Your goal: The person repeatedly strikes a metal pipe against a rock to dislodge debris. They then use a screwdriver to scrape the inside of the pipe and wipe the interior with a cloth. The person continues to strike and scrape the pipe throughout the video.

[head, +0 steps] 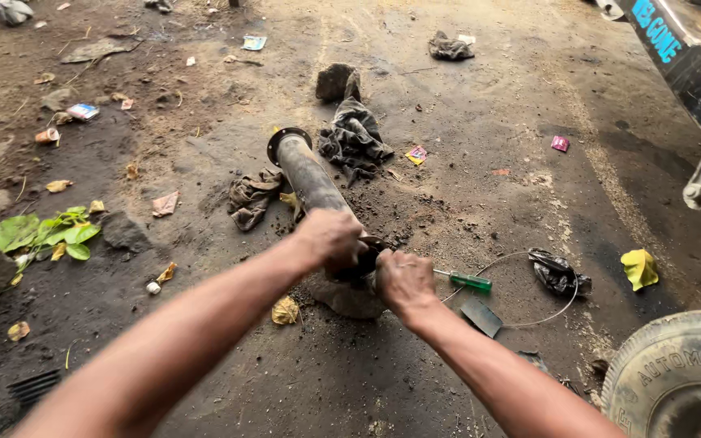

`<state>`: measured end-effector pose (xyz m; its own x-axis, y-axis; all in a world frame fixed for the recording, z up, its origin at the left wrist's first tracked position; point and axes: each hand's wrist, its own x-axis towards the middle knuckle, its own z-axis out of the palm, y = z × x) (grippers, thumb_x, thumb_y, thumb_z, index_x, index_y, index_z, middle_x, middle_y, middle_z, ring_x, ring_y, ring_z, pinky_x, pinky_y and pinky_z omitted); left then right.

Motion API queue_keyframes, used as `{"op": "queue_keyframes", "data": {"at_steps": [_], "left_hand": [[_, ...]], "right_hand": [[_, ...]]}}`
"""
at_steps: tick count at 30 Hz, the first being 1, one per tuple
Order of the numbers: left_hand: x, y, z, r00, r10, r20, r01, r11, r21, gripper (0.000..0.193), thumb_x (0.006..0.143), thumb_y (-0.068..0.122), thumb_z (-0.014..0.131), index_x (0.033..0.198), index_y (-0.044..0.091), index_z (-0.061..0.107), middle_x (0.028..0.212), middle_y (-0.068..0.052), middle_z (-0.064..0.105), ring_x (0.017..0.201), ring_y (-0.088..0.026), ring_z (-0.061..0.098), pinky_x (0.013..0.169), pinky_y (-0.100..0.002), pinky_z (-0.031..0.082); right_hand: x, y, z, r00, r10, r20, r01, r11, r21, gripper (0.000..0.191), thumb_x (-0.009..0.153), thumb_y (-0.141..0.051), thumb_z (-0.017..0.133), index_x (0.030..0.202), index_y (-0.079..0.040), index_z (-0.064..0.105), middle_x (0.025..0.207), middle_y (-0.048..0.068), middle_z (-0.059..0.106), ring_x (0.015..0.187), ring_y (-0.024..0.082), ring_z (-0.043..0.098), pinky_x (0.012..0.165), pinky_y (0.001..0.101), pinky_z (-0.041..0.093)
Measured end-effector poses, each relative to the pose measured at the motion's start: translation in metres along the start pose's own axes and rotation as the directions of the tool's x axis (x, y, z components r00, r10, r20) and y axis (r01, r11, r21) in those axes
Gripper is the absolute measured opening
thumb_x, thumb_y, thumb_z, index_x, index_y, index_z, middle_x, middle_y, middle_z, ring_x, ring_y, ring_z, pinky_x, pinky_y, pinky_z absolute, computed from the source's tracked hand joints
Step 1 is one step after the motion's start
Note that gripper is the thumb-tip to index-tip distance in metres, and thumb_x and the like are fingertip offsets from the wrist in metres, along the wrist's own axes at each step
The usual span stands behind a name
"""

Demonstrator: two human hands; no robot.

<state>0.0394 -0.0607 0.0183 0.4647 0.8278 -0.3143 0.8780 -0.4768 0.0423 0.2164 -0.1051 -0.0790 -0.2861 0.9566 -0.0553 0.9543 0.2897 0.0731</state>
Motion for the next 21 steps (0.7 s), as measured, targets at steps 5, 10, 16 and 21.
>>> {"op": "queue_keyframes", "data": {"at_steps": [5,10,16,21], "left_hand": [[0.036,0.013,0.013,0.972,0.04,-0.231,-0.068,0.991,-0.113,0.019,0.086,0.023,0.067,0.1,0.013,0.077,0.094,-0.015,0.076,0.083,-0.03,0.074,0.071,-0.042,0.062],[0.034,0.008,0.013,0.97,0.034,-0.242,-0.089,0.972,-0.219,0.022,0.094,0.022,0.058,0.097,0.012,0.077,0.088,-0.017,0.076,0.075,-0.032,0.075,0.071,-0.045,0.06],[0.027,0.019,0.01,0.987,-0.058,-0.153,0.012,0.958,-0.286,0.026,0.096,0.028,0.059,0.096,0.008,0.076,0.085,-0.017,0.074,0.07,-0.03,0.075,0.063,-0.042,0.062],[0.025,0.013,0.014,0.976,-0.028,-0.216,-0.031,0.964,-0.265,0.02,0.089,0.024,0.065,0.095,0.01,0.078,0.085,-0.016,0.076,0.075,-0.028,0.074,0.068,-0.039,0.062]], "right_hand": [[0.001,0.004,0.024,0.996,0.064,-0.069,-0.062,0.998,0.017,0.018,0.098,-0.016,0.052,0.098,-0.01,0.069,0.067,0.007,0.067,0.048,0.012,0.053,0.036,0.0292,0.04],[-0.011,0.019,0.015,0.81,0.063,0.582,-0.577,0.258,0.775,0.021,0.105,-0.034,0.05,0.117,-0.02,0.06,0.066,0.004,0.053,0.047,0.011,0.04,0.039,0.0278,0.035],[-0.014,0.023,0.024,0.955,0.177,0.24,-0.209,0.971,0.116,0.024,0.105,-0.03,0.051,0.116,-0.017,0.068,0.077,0.002,0.065,0.052,0.01,0.045,0.044,0.0269,0.033],[-0.006,0.019,0.047,0.896,0.205,0.394,-0.399,0.76,0.513,0.024,0.111,-0.022,0.042,0.108,-0.012,0.064,0.081,0.008,0.07,0.049,0.008,0.049,0.04,0.0253,0.038]]}}
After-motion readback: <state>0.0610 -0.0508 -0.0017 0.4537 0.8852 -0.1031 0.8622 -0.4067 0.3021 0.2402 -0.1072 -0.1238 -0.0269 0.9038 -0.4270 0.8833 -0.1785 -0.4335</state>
